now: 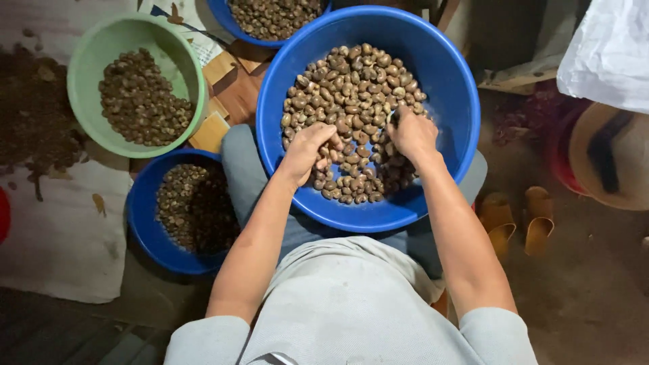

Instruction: The person sits on the floor with a blue basin on their lap, sorting nuts by hand. They pick up handfuls of nuts, separate them, and transfer some to a smaller blue basin on the floor.

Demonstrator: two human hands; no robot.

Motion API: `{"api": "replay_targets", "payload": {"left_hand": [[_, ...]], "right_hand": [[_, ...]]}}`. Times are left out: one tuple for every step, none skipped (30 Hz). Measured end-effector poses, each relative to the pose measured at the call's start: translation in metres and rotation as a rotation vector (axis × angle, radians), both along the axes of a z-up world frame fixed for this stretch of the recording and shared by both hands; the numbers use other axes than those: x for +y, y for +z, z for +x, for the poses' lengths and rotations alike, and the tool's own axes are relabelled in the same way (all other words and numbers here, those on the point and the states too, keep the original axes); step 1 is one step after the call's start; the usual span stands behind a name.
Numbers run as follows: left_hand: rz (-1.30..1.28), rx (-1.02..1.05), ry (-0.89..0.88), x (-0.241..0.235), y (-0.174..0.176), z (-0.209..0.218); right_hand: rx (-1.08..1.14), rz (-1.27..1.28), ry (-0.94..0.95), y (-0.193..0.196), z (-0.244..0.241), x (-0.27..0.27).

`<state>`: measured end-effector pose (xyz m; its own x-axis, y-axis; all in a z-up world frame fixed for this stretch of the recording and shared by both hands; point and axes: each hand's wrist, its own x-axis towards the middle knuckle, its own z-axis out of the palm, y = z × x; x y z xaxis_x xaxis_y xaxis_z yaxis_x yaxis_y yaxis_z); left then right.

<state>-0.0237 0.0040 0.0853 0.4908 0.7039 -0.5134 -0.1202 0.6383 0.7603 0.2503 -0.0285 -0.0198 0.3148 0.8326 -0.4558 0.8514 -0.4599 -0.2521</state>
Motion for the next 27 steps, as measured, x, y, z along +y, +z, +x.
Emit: {"api": "replay_targets", "payload": {"left_hand": [[0.002,0.002,0.003,0.002,-0.009,0.003],[0.054,0.123,-0.039,0.003,-0.018,0.008],[0.107,0.243,-0.081,0.004,-0.028,0.013],[0.110,0.241,-0.090,0.007,-0.030,0.022],[0.221,0.308,-0.186,0.010,-0.032,0.031],[0.334,0.374,-0.282,0.013,-0.034,0.040],[0.339,0.371,-0.289,0.015,-0.028,0.047],[0.573,0.544,-0.393,0.016,-0.023,0.055],[0.810,0.715,-0.493,0.018,-0.018,0.062],[0.813,0.707,-0.497,0.021,-0.025,0.074],[0.881,0.778,-0.512,0.023,-0.032,0.085],[0.949,0.849,-0.526,0.026,-0.038,0.097],[0.951,0.840,-0.530,0.028,-0.048,0.108],[1.007,0.898,-0.584,0.029,-0.058,0.120],[1.062,0.955,-0.638,0.030,-0.069,0.131],[1.063,0.951,-0.638,0.031,-0.084,0.138],[1.092,1.006,-0.676,0.032,-0.100,0.144],[1.117,1.067,-0.713,0.034,-0.115,0.148],[1.115,1.067,-0.713,0.032,-0.119,0.148],[1.150,1.075,-0.684,0.030,-0.123,0.146],[1.185,1.082,-0.656,0.029,-0.127,0.144],[1.180,1.088,-0.656,0.027,-0.127,0.141],[1.197,1.084,-0.628,0.025,-0.127,0.138],[1.213,1.082,-0.597,0.023,-0.127,0.135],[1.208,1.089,-0.595,0.024,-0.114,0.129],[1.032,0.953,-0.535,0.026,-0.101,0.124],[0.857,0.817,-0.471,0.027,-0.088,0.120]], "right_hand": [[0.002,0.002,0.003,0.002,-0.003,0.000],[-0.035,-0.003,0.061,0.004,-0.005,-0.001],[-0.073,-0.007,0.120,0.006,-0.006,-0.003],[-0.074,-0.005,0.110,0.008,-0.004,-0.006],[-0.011,0.015,0.077,0.011,-0.003,-0.009],[0.052,0.037,0.045,0.013,-0.001,-0.011],[0.050,0.040,0.037,0.035,-0.001,-0.015],[0.257,0.130,-0.075,0.057,0.000,-0.021],[0.463,0.223,-0.187,0.079,0.001,-0.026],[0.456,0.223,-0.193,0.093,0.001,-0.034],[0.838,0.295,-0.458,0.106,0.001,-0.041],[1.219,0.363,-0.726,0.119,0.000,-0.048],[1.212,0.368,-0.732,0.122,0.004,-0.052],[1.374,0.437,-0.773,0.124,0.007,-0.056],[1.537,0.508,-0.812,0.127,0.010,-0.061],[1.533,0.510,-0.813,0.127,0.011,-0.062],[1.623,0.536,-0.835,0.128,0.012,-0.063],[1.717,0.558,-0.856,0.128,0.012,-0.063],[1.717,0.556,-0.856,0.124,0.014,-0.062],[1.680,0.565,-0.880,0.119,0.014,-0.061],[1.643,0.575,-0.904,0.114,0.013,-0.059],[1.648,0.568,-0.904,0.113,0.013,-0.056],[1.589,0.570,-0.922,0.111,0.011,-0.052],[1.531,0.570,-0.935,0.110,0.010,-0.048],[1.536,0.562,-0.932,0.106,0.009,-0.046],[1.476,0.559,-0.953,0.103,0.007,-0.043],[1.415,0.556,-0.973,0.099,0.006,-0.040]]}}
